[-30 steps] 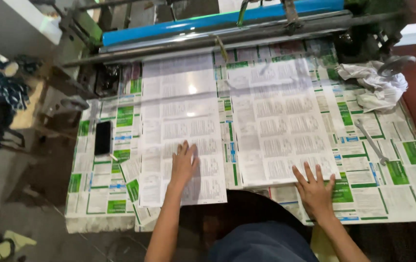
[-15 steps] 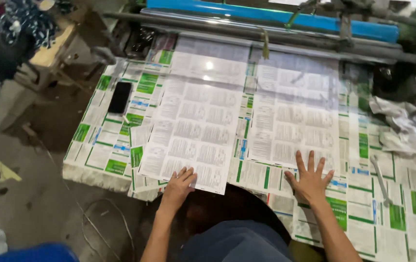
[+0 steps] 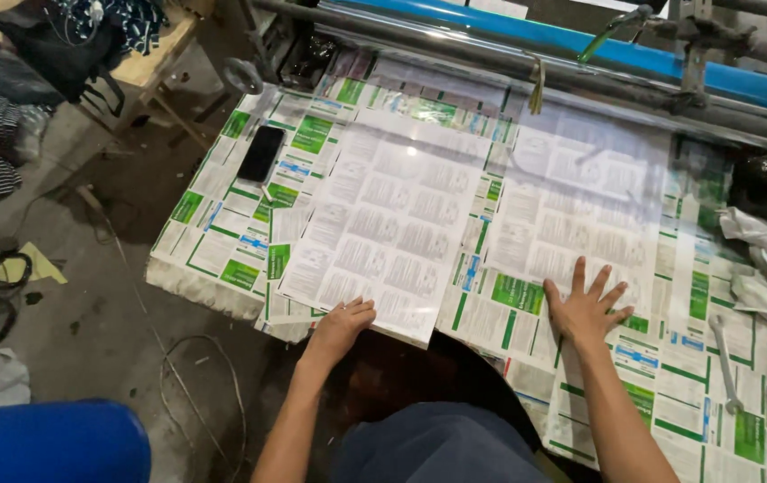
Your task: The recorder is sorting and aligning stacks of printed informational sheets on a workbench in a print shop.
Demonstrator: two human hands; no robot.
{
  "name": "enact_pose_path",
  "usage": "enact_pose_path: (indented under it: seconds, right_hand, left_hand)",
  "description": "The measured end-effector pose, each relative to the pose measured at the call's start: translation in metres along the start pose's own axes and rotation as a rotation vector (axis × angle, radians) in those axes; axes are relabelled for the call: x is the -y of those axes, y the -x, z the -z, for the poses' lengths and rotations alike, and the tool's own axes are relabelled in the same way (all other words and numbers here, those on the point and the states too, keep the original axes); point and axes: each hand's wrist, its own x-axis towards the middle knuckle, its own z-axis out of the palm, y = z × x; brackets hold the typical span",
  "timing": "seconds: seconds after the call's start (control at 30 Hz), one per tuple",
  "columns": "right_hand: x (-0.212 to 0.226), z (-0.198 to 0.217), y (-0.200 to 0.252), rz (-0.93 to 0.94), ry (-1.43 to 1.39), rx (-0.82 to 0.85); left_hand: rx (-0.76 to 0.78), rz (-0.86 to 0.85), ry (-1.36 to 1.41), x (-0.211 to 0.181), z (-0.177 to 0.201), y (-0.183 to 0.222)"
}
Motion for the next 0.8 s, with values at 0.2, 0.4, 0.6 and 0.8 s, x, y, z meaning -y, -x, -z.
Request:
enact_pose_path:
  seconds: [0.2,0.4,0.6,0.8]
  right_hand:
    - [0.014,-0.003,-0.041,-0.057,0.0,0.028]
    - [0.032,0.012,-0.037,0.091,-0.121,-0.046]
    - [0.162,0.109,0.124,0.894,-0.185,0.001]
    - [0.156,0.036,0.157,0.937,0.155,-0.046]
  left_hand:
    - [-0.106,-0.038,0.027,0.001,-0.005,0.006]
    - [-0.22,-0.155,-0.08,-0.019,0.016,-0.003]
    - [-0.345,-0.231,-0.071,-0.069,0.029,-0.016]
    - [-0.288,-0.411,0.07,-0.126,0.046,-0.02]
